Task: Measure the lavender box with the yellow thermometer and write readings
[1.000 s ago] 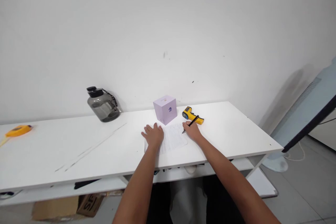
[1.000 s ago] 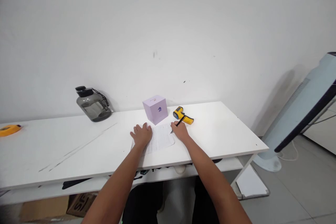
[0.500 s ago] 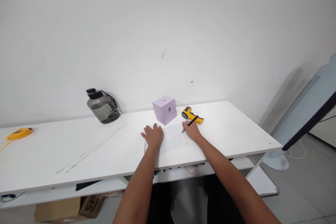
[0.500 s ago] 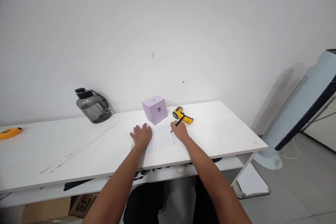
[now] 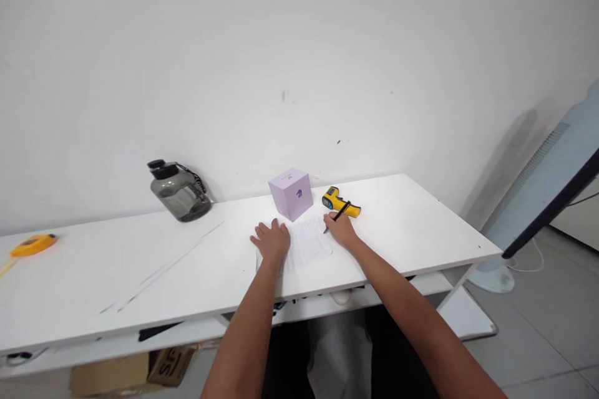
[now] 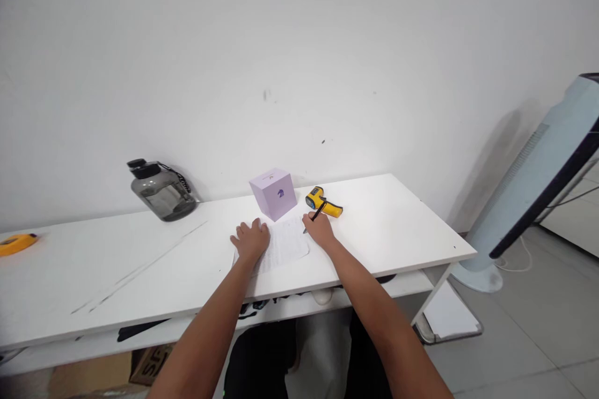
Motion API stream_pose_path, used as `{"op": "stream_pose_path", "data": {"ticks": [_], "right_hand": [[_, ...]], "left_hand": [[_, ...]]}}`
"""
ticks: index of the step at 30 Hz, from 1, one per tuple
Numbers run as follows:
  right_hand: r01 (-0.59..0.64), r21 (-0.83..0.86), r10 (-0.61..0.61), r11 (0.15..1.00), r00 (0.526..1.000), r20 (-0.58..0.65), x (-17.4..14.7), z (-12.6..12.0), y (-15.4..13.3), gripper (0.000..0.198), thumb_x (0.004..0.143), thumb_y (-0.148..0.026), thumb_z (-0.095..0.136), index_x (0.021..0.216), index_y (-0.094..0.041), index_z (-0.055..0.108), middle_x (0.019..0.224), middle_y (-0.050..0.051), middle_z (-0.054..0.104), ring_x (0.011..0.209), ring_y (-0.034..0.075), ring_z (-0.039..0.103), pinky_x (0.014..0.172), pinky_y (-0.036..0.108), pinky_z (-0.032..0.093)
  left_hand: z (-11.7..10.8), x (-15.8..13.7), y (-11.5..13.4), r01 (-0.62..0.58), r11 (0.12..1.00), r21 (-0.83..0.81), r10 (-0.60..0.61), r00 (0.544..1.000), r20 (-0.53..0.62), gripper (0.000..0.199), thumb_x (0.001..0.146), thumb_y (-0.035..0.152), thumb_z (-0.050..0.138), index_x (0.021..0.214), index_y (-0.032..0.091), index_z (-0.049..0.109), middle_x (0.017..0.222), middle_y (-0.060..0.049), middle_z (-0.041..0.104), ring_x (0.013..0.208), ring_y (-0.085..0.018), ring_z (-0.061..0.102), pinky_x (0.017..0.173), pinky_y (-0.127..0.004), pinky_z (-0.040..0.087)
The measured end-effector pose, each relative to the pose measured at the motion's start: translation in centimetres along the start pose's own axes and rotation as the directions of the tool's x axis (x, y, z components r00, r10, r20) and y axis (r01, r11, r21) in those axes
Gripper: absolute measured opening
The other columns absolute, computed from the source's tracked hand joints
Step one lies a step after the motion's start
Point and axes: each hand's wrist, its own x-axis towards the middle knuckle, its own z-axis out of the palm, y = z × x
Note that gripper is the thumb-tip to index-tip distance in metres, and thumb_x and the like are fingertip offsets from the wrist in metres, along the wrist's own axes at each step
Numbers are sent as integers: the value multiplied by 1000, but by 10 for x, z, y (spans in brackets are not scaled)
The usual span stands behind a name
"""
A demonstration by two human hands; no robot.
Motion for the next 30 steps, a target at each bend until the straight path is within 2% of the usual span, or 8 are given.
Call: {"op": "stream_pose_path", "data": {"ticks": [9,16,30], "right_hand": [[-14,20,13,1000,1000,27,-2,-1,-4,34,76,-39,52,53,-24,31,52,-6,36,56,12,33,56,27,28],[-5,7,5,1000,998,65,-4,-3,-8,33,75,-38,51,51,-23,34,50,-6,31,55,12,33,55,27,27],[19,-23,-17,1000,997,72,-2,-3,-5,32,75,-39,50,50,-23,37,50,-6,34,54,12,33,55,26,27]], "left_hand": [[-4,-2,2,8,1000,7,-8,1000,3,54,97,38,28,142,18,50,153,-25,36,146,-41,27,115,-61,18],[-4,-3,2,11,1000,21,-11,1000,0,53,97,38,28,141,18,50,154,-24,36,146,-40,27,115,-61,18],[-4,-2,1,7,1000,8,-7,1000,20,53,97,37,27,142,18,49,154,-25,35,147,-41,25,114,-62,18]]}}
